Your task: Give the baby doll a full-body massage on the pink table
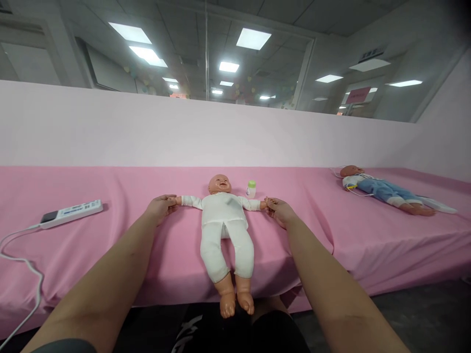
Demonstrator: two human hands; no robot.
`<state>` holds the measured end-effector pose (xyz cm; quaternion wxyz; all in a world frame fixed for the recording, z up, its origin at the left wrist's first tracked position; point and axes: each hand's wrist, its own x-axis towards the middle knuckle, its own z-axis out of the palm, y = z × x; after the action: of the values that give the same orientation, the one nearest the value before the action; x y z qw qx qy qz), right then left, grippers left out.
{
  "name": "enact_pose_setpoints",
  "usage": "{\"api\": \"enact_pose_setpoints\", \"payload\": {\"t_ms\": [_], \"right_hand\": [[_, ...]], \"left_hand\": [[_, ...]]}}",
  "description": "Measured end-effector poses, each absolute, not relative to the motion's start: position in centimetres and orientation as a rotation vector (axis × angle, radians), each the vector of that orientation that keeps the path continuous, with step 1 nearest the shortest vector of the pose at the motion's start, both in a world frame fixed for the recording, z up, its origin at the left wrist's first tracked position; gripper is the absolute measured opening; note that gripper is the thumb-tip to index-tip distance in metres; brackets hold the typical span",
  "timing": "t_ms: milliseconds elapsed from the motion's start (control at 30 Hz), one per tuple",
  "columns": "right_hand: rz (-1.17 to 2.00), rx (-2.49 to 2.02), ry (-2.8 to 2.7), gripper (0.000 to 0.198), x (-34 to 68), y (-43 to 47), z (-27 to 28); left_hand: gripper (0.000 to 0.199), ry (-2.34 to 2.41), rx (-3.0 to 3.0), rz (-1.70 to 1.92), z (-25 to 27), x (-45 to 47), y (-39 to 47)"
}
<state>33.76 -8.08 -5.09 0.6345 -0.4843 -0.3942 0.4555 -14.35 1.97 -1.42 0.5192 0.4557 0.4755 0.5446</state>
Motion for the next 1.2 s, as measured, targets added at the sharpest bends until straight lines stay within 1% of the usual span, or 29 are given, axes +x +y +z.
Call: {"api": "enact_pose_setpoints", "payload": {"t_ms": [133, 367, 533, 667, 900, 967, 1033, 1133, 1200], "right_hand": [[1.055, -1.126, -0.907, 0.034, 33.8, -7.9, -5.1], [1.141, -1.193, -0.998, 0.036, 33.6, -7.0, -4.4], [1.209, -1.249, -1.065, 0.042, 34.4, -5.8, -4.2], [1.273, -1.264, -1.151, 0.041, 35.1, -4.9, -3.6], [1.643, -1.121, -1.26, 0.018, 36.3, -3.6, -1.9], [1.712, -1.085, -1.197, 0.023, 36.7, -3.4, -1.9], [1.725, -1.057, -1.154, 0.031, 37.0, -3.4, -2.2], [1.647, -1.109, -1.142, 0.031, 36.9, -3.7, -2.5], [1.57, -1.18, -1.161, 0.03, 36.7, -3.9, -2.7]], "left_hand": [[0.041, 1.168, 1.109, 1.313, -1.3, -14.0, 1.8], [0.02, 1.284, 1.058, 1.339, -1.4, -13.6, 2.9], [0.015, 1.386, 1.025, 1.264, -1.6, -13.8, 4.1], [0.02, 1.378, 1.016, 1.236, -1.2, -14.2, 4.4], [0.041, 1.234, 1.05, 1.094, 0.1, -14.9, 3.6], [0.046, 1.232, 1.074, 1.066, 0.3, -14.9, 3.2], [0.048, 1.239, 1.106, 1.056, 0.5, -14.8, 2.9], [0.045, 1.244, 1.118, 1.085, 0.3, -14.7, 2.8], [0.048, 1.269, 1.086, 1.119, 0.0, -14.7, 3.0]]}}
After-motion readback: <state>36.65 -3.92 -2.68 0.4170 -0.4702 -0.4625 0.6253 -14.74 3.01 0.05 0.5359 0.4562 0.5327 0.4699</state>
